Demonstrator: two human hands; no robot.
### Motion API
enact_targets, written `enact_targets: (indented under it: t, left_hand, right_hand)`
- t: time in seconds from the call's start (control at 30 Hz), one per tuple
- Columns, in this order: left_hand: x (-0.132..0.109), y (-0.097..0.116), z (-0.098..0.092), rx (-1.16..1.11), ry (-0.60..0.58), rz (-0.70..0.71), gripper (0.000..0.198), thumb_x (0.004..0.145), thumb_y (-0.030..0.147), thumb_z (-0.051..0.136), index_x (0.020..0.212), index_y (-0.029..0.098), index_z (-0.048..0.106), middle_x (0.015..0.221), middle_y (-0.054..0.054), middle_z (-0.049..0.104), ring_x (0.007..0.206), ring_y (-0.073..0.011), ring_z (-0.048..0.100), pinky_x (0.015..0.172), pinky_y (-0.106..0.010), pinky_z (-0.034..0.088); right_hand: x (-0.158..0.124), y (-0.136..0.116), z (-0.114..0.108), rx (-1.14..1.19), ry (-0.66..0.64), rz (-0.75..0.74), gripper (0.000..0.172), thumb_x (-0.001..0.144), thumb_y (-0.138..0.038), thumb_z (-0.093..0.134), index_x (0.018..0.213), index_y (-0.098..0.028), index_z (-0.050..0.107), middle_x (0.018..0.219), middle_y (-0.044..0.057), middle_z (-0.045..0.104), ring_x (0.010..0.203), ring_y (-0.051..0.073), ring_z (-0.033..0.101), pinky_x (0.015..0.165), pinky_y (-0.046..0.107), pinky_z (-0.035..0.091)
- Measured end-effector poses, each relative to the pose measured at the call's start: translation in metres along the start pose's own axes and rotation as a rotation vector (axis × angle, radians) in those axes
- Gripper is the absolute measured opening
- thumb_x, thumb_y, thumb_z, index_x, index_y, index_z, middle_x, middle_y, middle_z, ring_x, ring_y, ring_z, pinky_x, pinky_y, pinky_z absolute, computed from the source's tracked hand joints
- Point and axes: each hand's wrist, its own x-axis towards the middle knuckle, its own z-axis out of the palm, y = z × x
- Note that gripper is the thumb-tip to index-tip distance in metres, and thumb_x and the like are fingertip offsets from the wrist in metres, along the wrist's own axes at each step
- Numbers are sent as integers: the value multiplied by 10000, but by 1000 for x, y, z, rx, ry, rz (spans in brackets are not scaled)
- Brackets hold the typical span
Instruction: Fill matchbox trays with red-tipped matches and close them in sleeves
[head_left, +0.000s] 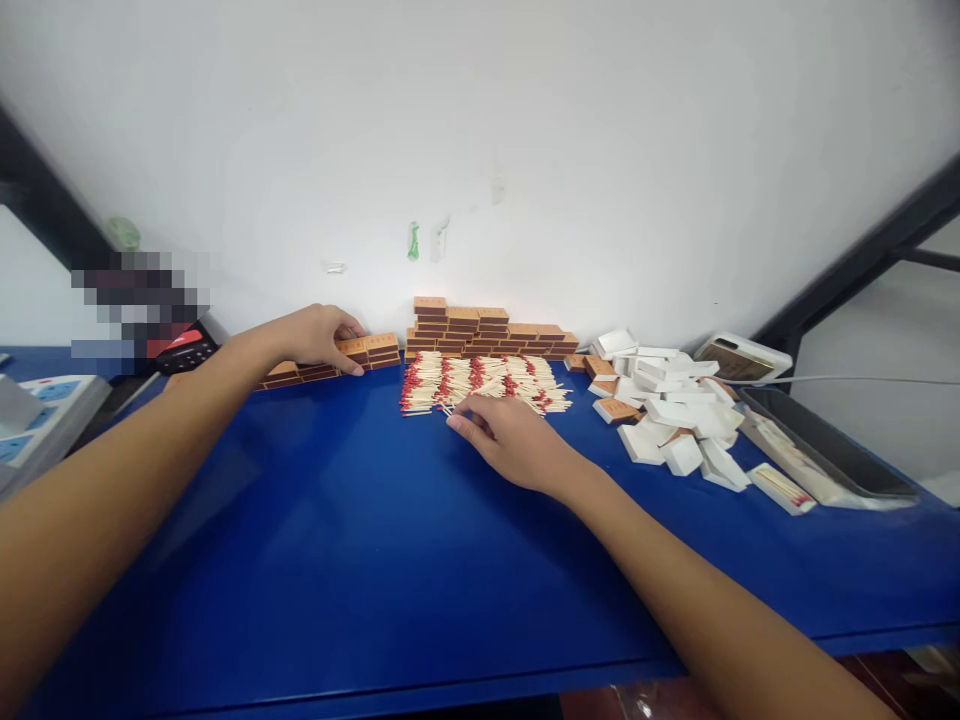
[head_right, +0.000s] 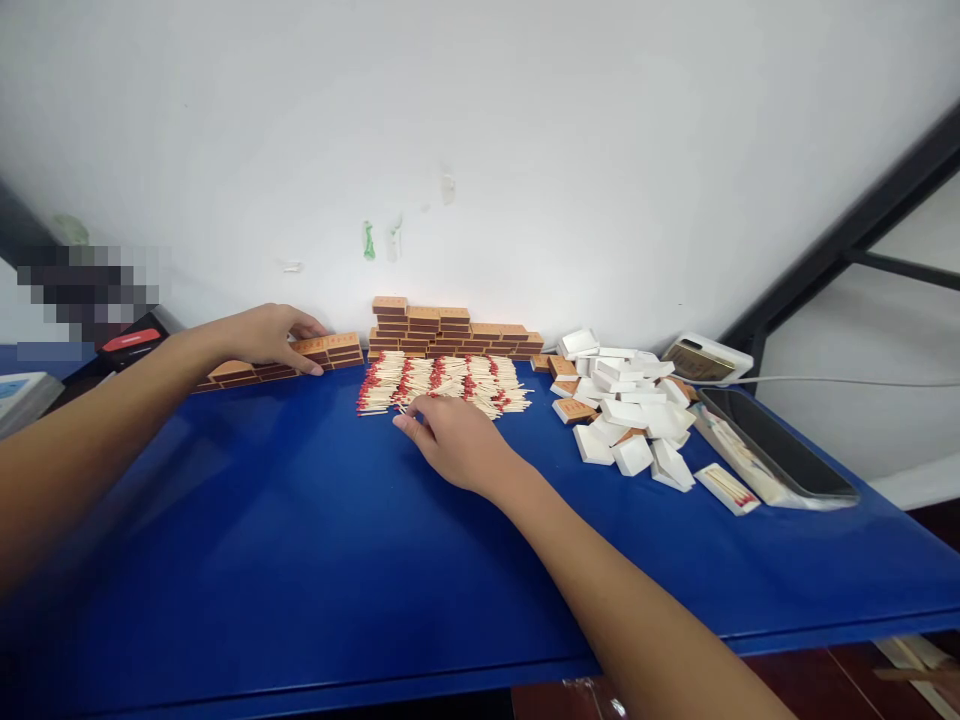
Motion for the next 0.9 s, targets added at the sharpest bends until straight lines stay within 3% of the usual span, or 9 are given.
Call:
enact_targets:
  t: [0.3,0.7,0.9]
  left_hand:
    - [-5,-18,-4,2,-10,-32,958,575,725,822,1382,217,722,1370,-104,763,1255,-331,709,1029,-333,546]
    - [-6,-14,1,-4,44,5,855,630,709,778,1316,200,747,1313,-110,785,1184,-314,734,1011,-338,550]
    - [-8,-14,-5,63,-33,-33,1075,566,773,796,1471,210,658,1404,-130,738,1244,-348,707,1010,-341,540]
  right_hand:
    - [0,1,1,3,3,-1,300,1124,-399,511,1002,-192,691,901,62,738,768,185,620,695,305,370]
    - [0,2,0,3,8,-10,299,1119,-394,526,1006,-181,703,855,49,715,736,172,592,685,300,358]
    - [0,1,0,-12,4,-9,292,1120,-384,532,1010,-176,705,852,47,709,735,168,584,681,298,349]
